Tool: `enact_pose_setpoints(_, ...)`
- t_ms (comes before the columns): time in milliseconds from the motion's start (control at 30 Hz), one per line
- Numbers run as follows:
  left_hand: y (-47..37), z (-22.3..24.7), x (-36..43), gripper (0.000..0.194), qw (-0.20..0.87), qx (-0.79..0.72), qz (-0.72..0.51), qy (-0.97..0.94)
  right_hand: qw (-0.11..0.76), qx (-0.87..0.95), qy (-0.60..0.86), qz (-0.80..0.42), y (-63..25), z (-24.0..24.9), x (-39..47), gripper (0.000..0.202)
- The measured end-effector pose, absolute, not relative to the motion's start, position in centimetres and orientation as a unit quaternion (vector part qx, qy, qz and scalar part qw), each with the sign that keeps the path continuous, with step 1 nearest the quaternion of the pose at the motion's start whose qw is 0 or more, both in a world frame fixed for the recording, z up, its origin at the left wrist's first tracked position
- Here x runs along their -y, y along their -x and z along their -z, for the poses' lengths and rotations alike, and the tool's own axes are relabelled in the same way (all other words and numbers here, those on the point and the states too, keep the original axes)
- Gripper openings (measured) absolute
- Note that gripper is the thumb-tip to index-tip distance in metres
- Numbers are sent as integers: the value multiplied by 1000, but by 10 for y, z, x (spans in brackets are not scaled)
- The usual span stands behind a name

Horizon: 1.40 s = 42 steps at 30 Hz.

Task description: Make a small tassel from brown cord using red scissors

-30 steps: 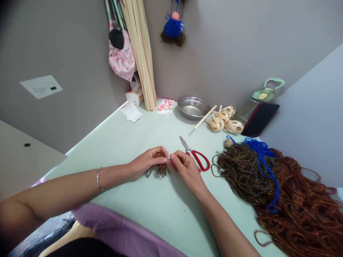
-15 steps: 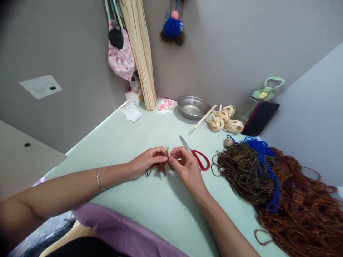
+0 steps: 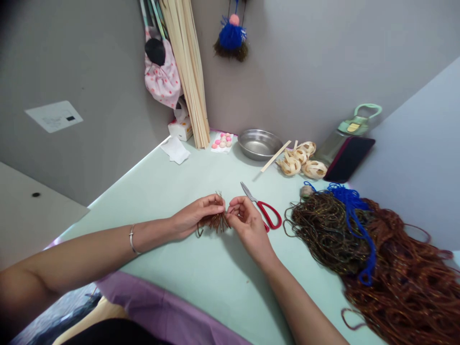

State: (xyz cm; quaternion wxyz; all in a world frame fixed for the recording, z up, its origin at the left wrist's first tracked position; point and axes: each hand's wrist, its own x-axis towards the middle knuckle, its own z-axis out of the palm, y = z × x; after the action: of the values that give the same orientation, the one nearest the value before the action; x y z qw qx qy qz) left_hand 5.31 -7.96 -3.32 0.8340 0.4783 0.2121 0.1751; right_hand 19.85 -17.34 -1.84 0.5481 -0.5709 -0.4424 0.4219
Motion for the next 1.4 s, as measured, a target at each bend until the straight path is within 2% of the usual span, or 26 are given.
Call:
enact_pose_setpoints(367, -53, 32, 77, 21, 864, -199, -153, -436, 533, 451, 564, -441, -197, 17, 175, 19)
enact_pose_setpoints(700, -52, 32, 82, 25, 834, -202, -165, -487, 525, 454, 603, -394, -203, 19, 174, 19)
enact_pose_setpoints(867, -53, 32, 82, 24, 822, -206, -179, -499, 443, 501, 626, -401, -207, 20, 174, 41)
enact_pose_setpoints(967, -53, 32, 82, 24, 812, -213, -182, -513, 416, 530, 617, -406, -207, 19, 174, 47)
enact_pose_setpoints(1233, -53, 27, 83, 25, 816, -230, -181, -498, 498, 471, 599, -414, -208, 18, 173, 29)
enact_pose_setpoints(1400, -53, 28, 82, 22, 810, -223, -168, -516, 523, 448, 590, -423, -206, 17, 174, 24)
